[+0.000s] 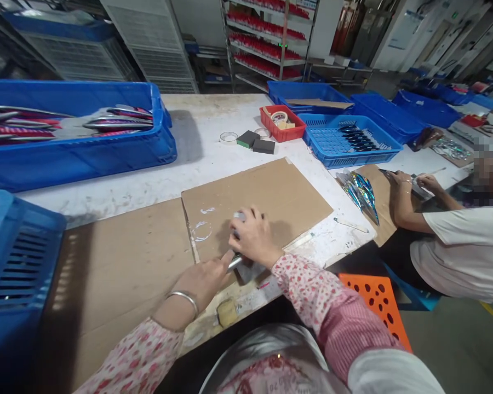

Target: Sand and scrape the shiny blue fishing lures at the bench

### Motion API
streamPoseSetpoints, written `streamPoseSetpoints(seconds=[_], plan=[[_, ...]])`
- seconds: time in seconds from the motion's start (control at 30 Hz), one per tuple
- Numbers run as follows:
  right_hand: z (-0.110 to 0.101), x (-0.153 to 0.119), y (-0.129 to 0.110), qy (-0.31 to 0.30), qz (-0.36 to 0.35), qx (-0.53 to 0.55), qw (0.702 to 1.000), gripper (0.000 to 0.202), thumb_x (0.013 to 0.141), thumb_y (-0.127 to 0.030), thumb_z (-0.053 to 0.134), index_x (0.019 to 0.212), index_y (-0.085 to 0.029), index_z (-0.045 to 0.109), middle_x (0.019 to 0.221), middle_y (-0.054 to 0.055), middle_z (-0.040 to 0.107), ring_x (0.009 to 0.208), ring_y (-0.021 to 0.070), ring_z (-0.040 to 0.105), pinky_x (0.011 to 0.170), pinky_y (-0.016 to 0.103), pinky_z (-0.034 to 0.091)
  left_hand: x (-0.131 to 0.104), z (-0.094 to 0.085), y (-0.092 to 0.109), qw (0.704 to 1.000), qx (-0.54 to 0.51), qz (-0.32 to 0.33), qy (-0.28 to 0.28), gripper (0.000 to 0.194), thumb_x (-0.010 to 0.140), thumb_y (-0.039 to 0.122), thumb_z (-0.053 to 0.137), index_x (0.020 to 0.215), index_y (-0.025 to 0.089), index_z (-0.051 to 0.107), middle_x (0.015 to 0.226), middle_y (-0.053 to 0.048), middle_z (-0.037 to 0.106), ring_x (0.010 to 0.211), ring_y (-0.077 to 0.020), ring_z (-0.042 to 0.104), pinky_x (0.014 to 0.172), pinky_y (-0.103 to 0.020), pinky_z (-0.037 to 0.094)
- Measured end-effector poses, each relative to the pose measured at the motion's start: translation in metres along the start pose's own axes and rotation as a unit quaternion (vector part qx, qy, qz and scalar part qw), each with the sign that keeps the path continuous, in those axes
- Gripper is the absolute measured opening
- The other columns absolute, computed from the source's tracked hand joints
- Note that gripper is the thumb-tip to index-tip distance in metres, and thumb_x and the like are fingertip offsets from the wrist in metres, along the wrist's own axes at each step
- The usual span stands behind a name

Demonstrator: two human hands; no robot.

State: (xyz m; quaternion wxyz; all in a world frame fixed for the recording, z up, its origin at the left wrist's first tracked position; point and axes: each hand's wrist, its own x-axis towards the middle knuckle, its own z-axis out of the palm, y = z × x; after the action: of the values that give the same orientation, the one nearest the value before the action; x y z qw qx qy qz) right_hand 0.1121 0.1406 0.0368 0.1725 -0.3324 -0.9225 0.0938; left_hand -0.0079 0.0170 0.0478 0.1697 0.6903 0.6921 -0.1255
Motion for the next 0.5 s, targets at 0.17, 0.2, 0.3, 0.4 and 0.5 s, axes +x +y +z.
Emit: streamPoseSetpoints(seconds=[0.17, 0.2, 0.3, 0.4, 0.5], plan=[[-0.006, -0.001, 0.011, -0.053, -0.02, -0.001, 0.998, 0.015, 0.079, -0.029, 0.064, 0.094, -0.025, 0.064, 0.12, 0.007, 0.053, 0.109, 0.0267, 0.041, 0.088, 0.04, 0.04, -0.002, 0.001, 0.002, 1.0, -0.011, -0.004, 0.011, 0.045, 0.092, 0.02, 0.041, 0.136, 0.012, 0.043, 0.092, -0.017, 0.071, 0.084, -0.0319, 0.07, 0.069, -0.037, 0.051], [-0.008, -0.001, 0.012, -0.065, -0.015, -0.014, 0.998, 0.014, 0.078, -0.028, 0.064, 0.091, -0.024, 0.064, 0.116, 0.007, 0.054, 0.105, 0.0265, 0.043, 0.086, 0.04, 0.04, -0.001, 0.002, 0.002, 1.0, -0.014, -0.004, 0.013, 0.047, 0.092, 0.021, 0.042, 0.138, 0.012, 0.042, 0.093, -0.017, 0.071, 0.085, -0.0322, 0.07, 0.07, -0.038, 0.051], [-0.006, 0.001, 0.005, -0.039, -0.019, -0.043, 0.998, 0.014, 0.078, -0.026, 0.064, 0.092, -0.023, 0.064, 0.113, 0.009, 0.054, 0.107, 0.0285, 0.041, 0.088, 0.042, 0.038, 0.001, 0.006, 0.002, 1.0, -0.018, -0.009, 0.016, 0.047, 0.092, 0.023, 0.041, 0.138, 0.011, 0.042, 0.095, -0.018, 0.071, 0.085, -0.0327, 0.07, 0.07, -0.038, 0.051], [0.001, 0.002, -0.004, 0.009, -0.024, -0.014, 1.0, 0.018, 0.08, -0.028, 0.063, 0.097, -0.024, 0.063, 0.123, 0.009, 0.05, 0.115, 0.0288, 0.037, 0.092, 0.042, 0.037, 0.002, 0.009, 0.002, 1.0, -0.019, -0.013, 0.019, 0.045, 0.092, 0.021, 0.039, 0.134, 0.01, 0.046, 0.093, -0.018, 0.071, 0.085, -0.0326, 0.07, 0.07, -0.038, 0.051], [-0.002, 0.001, 0.004, -0.031, -0.032, 0.015, 0.999, 0.016, 0.08, -0.029, 0.063, 0.095, -0.025, 0.063, 0.122, 0.007, 0.051, 0.112, 0.0268, 0.039, 0.091, 0.04, 0.039, 0.001, 0.011, 0.001, 0.999, -0.024, -0.012, 0.02, 0.047, 0.092, 0.021, 0.041, 0.138, 0.013, 0.043, 0.093, -0.017, 0.072, 0.083, -0.0314, 0.07, 0.07, -0.038, 0.051]])
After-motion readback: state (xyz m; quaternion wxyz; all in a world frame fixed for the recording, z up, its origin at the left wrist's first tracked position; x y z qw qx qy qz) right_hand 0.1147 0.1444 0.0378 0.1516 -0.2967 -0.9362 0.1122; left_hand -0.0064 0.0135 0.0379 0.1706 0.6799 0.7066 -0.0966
